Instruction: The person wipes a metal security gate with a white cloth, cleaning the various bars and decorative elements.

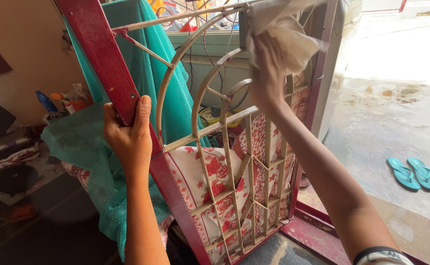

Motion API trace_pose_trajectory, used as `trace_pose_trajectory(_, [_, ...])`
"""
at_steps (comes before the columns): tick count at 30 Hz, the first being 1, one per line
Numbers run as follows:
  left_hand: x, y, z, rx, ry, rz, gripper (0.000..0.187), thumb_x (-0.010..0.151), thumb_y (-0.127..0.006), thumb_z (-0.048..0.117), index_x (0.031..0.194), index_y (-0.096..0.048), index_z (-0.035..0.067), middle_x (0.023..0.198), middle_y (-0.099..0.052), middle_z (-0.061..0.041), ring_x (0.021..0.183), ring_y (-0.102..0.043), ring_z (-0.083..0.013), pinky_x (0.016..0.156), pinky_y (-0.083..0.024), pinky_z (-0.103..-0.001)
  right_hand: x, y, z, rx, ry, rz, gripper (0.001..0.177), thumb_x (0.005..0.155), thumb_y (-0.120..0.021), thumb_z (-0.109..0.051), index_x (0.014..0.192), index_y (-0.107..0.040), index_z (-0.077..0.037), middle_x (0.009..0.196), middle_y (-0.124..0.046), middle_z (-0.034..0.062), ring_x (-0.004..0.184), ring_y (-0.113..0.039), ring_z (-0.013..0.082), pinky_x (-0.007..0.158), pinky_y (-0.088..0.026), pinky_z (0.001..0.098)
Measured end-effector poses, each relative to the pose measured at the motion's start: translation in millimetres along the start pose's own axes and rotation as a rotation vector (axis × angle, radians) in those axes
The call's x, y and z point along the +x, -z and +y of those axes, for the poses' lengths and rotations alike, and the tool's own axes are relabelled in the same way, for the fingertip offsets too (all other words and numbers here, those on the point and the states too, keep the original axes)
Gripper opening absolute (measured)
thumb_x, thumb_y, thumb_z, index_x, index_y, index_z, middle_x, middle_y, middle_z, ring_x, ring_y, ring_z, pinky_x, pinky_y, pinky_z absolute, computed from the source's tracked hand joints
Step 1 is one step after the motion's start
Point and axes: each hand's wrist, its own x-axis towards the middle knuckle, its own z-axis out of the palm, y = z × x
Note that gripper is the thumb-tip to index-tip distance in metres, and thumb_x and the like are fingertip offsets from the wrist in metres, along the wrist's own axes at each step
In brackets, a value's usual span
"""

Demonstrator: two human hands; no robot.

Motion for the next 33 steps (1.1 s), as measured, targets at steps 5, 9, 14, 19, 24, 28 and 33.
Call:
trace_pose_trajectory(5, [0, 2, 2, 0.035, 0.014, -0.017, 0.035, 0.101, -0.077, 0.037, 0.095, -0.056, 0.009, 0.085, -0.062, 0.001, 0.075, -0.061, -0.0080, 0.069, -0.053, -0.026, 14, -3, 18, 0.062, -0.176, -0.257, 0.016, 0.112, -0.053, -0.012, 0.125, -0.059, -0.006, 0.118, -0.067, 0.0137, 0.113, -0.061, 0.0252, 0.106, -0.047, 0.0450])
trace_pose_trajectory(9, [-1, 2, 3, 0.001, 0.003, -0.003, 0.037, 0.101, -0.078, 0.038, 0.094, -0.056, 0.009, 0.085, -0.061, 0.001, 0.076, -0.060, -0.0082, 0.071, -0.052, -0.026, 4, 24, 42, 0.182, -0.292, -0.201, 0.027, 0.109, -0.051, -0.020, 0.128, -0.062, -0.004, 0.114, -0.067, 0.0151, 0.106, -0.062, 0.0303, 0.094, -0.048, 0.0451])
trace_pose_trajectory(14, [-1, 1, 2, 0.002, -0.032, 0.016, 0.039, 0.100, -0.080, 0.037, 0.092, -0.055, 0.008, 0.084, -0.060, 0.000, 0.075, -0.058, -0.0088, 0.070, -0.051, -0.027, 9, 33, 32, 0.354, -0.555, -0.219, 0.035, 0.111, -0.044, -0.031, 0.125, -0.064, -0.006, 0.099, -0.068, 0.0148, 0.090, -0.064, 0.0282, 0.082, -0.050, 0.0421])
trace_pose_trajectory(19, [0, 0, 3, -0.024, 0.008, 0.013, 0.037, 0.098, -0.080, 0.035, 0.092, -0.056, 0.008, 0.083, -0.062, 0.001, 0.074, -0.058, -0.0078, 0.068, -0.050, -0.026, 30, 4, 10, -0.210, 0.140, -0.262, 0.015, 0.110, -0.049, -0.016, 0.107, -0.060, -0.007, 0.112, -0.063, 0.0126, 0.115, -0.060, 0.0299, 0.103, -0.045, 0.0468])
trace_pose_trajectory(24, [0, 2, 0, -0.021, 0.000, -0.002, 0.039, 0.099, -0.080, 0.036, 0.093, -0.055, 0.007, 0.084, -0.062, 0.000, 0.075, -0.058, -0.0079, 0.069, -0.051, -0.027, 28, 17, 7, 0.070, -0.102, -0.301, 0.028, 0.109, -0.045, -0.024, 0.111, -0.061, -0.001, 0.107, -0.061, 0.0173, 0.105, -0.057, 0.0345, 0.096, -0.042, 0.0487])
trace_pose_trajectory(28, [0, 3, 0, -0.042, 0.001, -0.007, 0.039, 0.099, -0.081, 0.036, 0.093, -0.056, 0.008, 0.084, -0.063, 0.000, 0.075, -0.059, -0.0075, 0.069, -0.052, -0.027, -5, 24, 39, 0.088, -0.189, -0.188, 0.037, 0.111, -0.037, -0.023, 0.130, -0.060, -0.002, 0.119, -0.061, 0.0216, 0.112, -0.059, 0.0391, 0.095, -0.044, 0.0516])
trace_pose_trajectory(33, [-3, 2, 3, -0.049, 0.019, -0.001, 0.038, 0.098, -0.080, 0.037, 0.093, -0.056, 0.008, 0.084, -0.063, 0.000, 0.074, -0.060, -0.0072, 0.067, -0.052, -0.026, -63, 35, 61, 0.060, -0.368, -0.149, 0.041, 0.113, -0.035, -0.029, 0.141, -0.048, -0.001, 0.119, -0.060, 0.0272, 0.106, -0.062, 0.0441, 0.085, -0.048, 0.0528])
